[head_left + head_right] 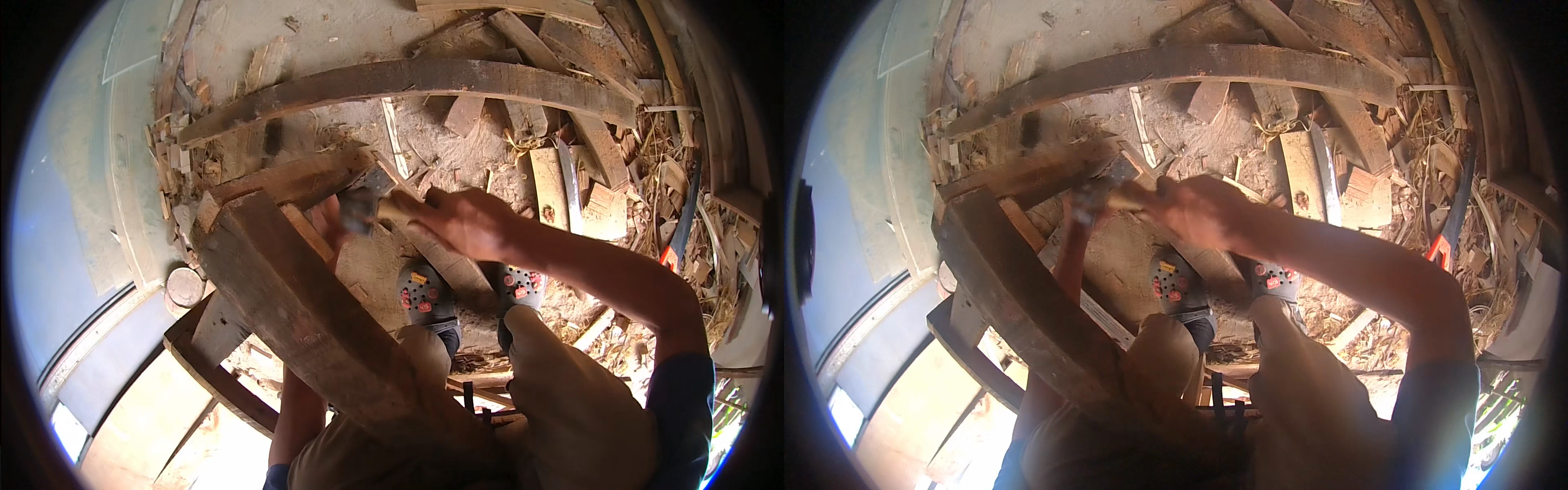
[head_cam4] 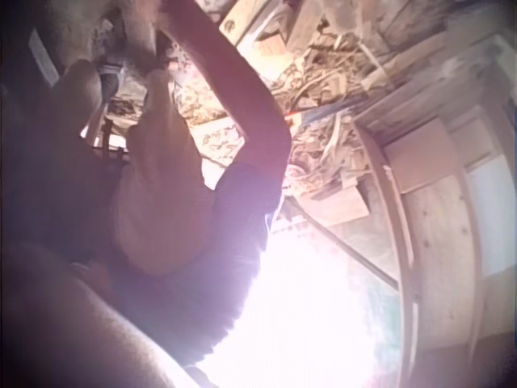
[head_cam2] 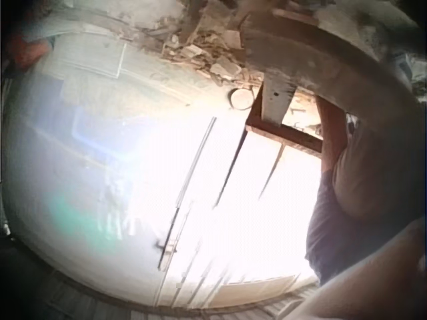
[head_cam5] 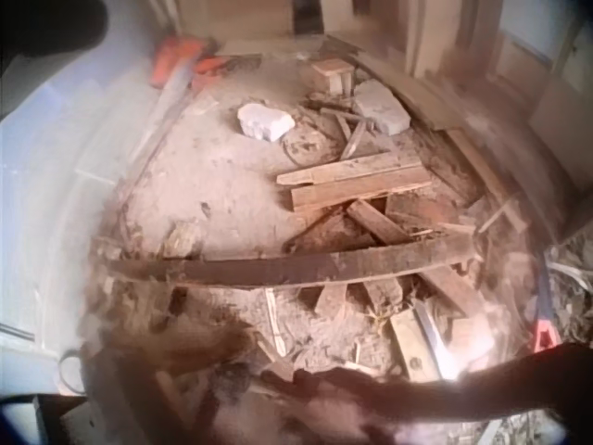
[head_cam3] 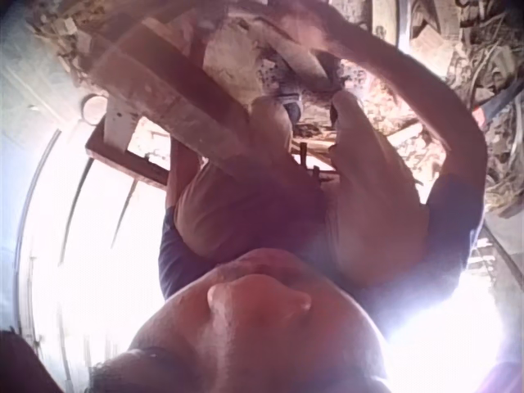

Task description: The person uses a hammer to repeatedly strike and pry at a wooden frame, attempting to separate or adjust its components. The person repositions the frame and continues hammering different sections throughout the clip.

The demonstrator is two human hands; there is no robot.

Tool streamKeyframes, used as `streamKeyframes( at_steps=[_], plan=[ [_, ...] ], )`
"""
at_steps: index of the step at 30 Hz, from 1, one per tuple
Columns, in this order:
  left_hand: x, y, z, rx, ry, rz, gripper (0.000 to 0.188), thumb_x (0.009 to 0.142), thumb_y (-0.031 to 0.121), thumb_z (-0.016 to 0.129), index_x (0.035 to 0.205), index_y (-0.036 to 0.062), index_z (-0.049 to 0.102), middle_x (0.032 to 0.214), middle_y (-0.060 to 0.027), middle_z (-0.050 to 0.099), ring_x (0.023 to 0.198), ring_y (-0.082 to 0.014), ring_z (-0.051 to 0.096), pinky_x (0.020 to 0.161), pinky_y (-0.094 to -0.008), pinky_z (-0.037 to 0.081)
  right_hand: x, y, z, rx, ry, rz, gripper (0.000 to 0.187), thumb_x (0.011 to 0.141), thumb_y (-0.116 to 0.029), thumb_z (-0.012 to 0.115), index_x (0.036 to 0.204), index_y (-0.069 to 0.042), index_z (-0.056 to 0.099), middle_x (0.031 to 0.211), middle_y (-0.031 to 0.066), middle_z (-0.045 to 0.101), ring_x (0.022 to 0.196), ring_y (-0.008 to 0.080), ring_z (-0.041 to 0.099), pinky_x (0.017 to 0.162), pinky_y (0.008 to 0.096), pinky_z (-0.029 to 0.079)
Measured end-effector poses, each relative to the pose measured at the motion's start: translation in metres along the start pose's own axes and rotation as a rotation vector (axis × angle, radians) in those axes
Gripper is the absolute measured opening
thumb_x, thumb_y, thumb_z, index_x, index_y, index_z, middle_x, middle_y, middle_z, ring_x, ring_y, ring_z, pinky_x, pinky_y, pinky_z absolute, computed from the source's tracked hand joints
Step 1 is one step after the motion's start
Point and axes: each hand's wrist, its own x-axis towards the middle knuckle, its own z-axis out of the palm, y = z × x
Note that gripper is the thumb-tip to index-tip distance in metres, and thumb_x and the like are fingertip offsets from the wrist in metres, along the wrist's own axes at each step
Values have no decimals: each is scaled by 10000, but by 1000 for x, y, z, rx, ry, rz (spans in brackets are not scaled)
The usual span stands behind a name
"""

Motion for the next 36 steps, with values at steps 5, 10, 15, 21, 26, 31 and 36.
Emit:
streamKeyframes(
  at_steps=[5,10,15,21,26,31,36],
  plan=[
    [59,88,8,-74,78,-117,792,618,329,922,1288,78,584,1182,-154,673,1094,-321,659,971,-433,519,-2,15,-1,314,-339,356,477,1028,-305,552,1466,-151,445,841,156,651,608,305,664,531,434,560],
    [30,80,7,111,71,-480,836,611,367,926,1304,68,567,1186,-172,667,1106,-347,648,963,-456,512,-34,10,-14,541,-51,278,449,1003,-220,596,1418,-95,479,939,228,690,870,411,695,775,490,574],
    [-47,66,31,55,391,-407,566,792,242,802,1292,74,596,1212,-170,662,1166,-345,618,1000,-460,475,-94,-8,47,514,117,530,469,988,-231,616,1427,-111,500,1154,265,676,939,450,691,783,525,583],
    [-62,178,-27,-196,242,-550,467,880,296,762,1242,40,615,1214,-222,674,1147,-376,650,942,-463,515,-160,35,87,203,216,530,542,974,-200,611,1473,-64,447,1130,287,641,936,491,665,773,549,566],
    [-98,281,-125,-234,159,-651,432,903,300,753,1239,46,657,1135,-198,718,1041,-327,710,865,-415,563,-151,50,50,-84,-15,492,558,933,-210,629,1427,-8,463,1257,247,562,1147,447,592,942,558,503],
    [-171,349,-230,-276,797,-478,363,923,259,748,1198,30,685,1037,-148,753,945,-215,716,807,-359,565,-78,30,-92,304,-66,408,460,958,-370,644,1208,16,651,1156,268,653,1113,410,628,937,502,518],
    [-258,290,-243,274,1018,-823,472,928,399,723,1180,0,695,1207,-197,693,1163,-279,638,1009,-412,465,-31,-92,-253,497,-161,364,681,972,-605,549,1133,45,673,970,233,703,894,366,703,833,459,547]
  ],
)
